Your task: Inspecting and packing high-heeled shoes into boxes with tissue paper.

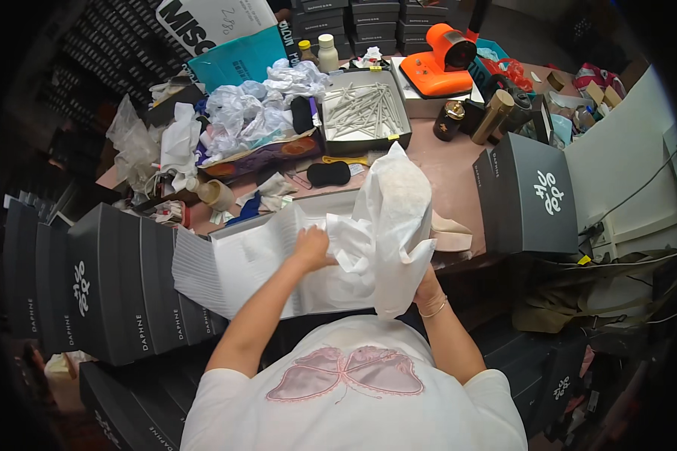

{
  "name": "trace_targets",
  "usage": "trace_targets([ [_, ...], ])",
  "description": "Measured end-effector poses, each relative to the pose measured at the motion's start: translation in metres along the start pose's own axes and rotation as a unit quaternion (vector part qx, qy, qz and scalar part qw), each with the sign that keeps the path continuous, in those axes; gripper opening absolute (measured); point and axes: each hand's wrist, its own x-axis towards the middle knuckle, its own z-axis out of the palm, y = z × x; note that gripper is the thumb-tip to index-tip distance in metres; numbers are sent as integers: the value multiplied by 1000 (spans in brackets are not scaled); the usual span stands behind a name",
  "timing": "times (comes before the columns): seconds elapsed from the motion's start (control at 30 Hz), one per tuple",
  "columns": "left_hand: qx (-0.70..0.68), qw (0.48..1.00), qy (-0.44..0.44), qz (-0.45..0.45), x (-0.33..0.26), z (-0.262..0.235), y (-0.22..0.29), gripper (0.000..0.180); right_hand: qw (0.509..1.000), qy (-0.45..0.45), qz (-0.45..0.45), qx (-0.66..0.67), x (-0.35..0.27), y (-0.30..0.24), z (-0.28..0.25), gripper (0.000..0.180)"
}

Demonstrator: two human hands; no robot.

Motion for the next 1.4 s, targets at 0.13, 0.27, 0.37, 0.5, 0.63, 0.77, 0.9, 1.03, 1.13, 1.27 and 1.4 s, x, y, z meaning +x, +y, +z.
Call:
trace_targets([
  [0.13,-199,979,-14,-38,9,14,-18,25,993,11,-42,-114,-1,-23,14,57],
  [0.27,-304,864,401,-18,-7,-152,-45,19,994,-27,8,-107,11,-8,3,56],
  [0.37,-215,851,478,44,-27,-206,-30,22,976,-47,53,-208,38,17,1,50],
  [0.5,-102,892,427,107,-29,-186,0,29,735,-89,59,-670,77,125,-46,60],
  [0.63,-89,937,311,131,-42,-109,4,25,660,-73,-59,-746,78,130,-45,78],
  [0.77,-87,960,212,160,-68,-47,-1,26,968,51,69,-238,64,56,11,80],
  [0.9,-161,957,141,194,-90,-42,15,34,888,-32,5,-458,72,67,57,56],
  [1.03,-182,873,453,-23,-123,-57,0,59,944,-9,67,-324,93,84,31,21],
  [1.13,-403,733,457,-303,-106,-17,-35,61,932,-7,46,-360,78,61,28,15],
  [1.27,-702,572,321,-278,-86,66,-90,38,645,110,-247,-715,112,-5,-31,57],
  [1.4,-637,609,413,-230,-65,12,-48,26,484,195,-10,-853,125,-34,-110,62],
])
